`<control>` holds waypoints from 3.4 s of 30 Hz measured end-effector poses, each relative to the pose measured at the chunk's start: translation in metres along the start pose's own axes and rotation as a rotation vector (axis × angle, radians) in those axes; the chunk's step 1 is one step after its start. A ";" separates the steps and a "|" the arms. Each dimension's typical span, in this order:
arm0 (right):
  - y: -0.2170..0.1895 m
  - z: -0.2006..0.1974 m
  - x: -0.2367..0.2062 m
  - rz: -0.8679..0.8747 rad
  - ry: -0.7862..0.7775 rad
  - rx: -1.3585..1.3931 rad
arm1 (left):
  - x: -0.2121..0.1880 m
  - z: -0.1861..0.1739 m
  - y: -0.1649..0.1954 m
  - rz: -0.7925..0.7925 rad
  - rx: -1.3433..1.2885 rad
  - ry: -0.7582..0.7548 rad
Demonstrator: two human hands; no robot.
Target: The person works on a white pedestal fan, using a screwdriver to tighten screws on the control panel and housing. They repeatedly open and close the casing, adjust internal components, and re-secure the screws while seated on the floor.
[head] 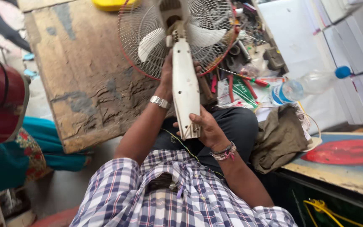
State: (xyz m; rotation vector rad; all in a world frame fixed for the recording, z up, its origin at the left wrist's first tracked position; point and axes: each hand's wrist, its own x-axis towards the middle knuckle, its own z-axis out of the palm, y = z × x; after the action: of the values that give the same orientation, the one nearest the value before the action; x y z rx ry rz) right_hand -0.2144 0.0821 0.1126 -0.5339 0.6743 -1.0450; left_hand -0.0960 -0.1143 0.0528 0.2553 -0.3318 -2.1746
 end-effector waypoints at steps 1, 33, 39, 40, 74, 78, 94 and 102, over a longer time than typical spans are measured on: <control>-0.001 0.002 0.001 -0.001 -0.004 0.012 | -0.001 0.006 0.005 -0.005 0.025 0.039; 0.091 0.025 0.189 0.088 -0.432 0.589 | -0.219 0.068 0.050 0.069 2.413 0.668; 0.120 0.026 0.172 0.135 -0.506 0.632 | -0.238 0.082 0.053 -0.125 2.264 0.724; 0.123 0.025 0.174 0.127 -0.484 0.617 | -0.238 0.084 0.059 -0.219 2.154 0.741; 0.118 0.062 0.183 -0.047 -0.343 0.684 | -0.244 0.110 0.082 -0.145 2.314 0.698; 0.119 0.058 0.185 -0.015 -0.295 0.748 | -0.245 0.114 0.088 -0.149 2.296 0.684; 0.126 0.050 0.180 -0.008 -0.310 0.742 | -0.247 0.134 0.098 -0.190 2.316 0.637; 0.131 0.057 0.181 -0.029 -0.266 0.729 | -0.248 0.136 0.102 -0.143 2.312 0.619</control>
State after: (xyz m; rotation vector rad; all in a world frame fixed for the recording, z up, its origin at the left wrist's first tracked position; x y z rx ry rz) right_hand -0.0335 -0.0234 0.0170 -0.0394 0.0257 -1.1347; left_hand 0.0837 0.0493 0.2293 1.9996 -2.2017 -0.6035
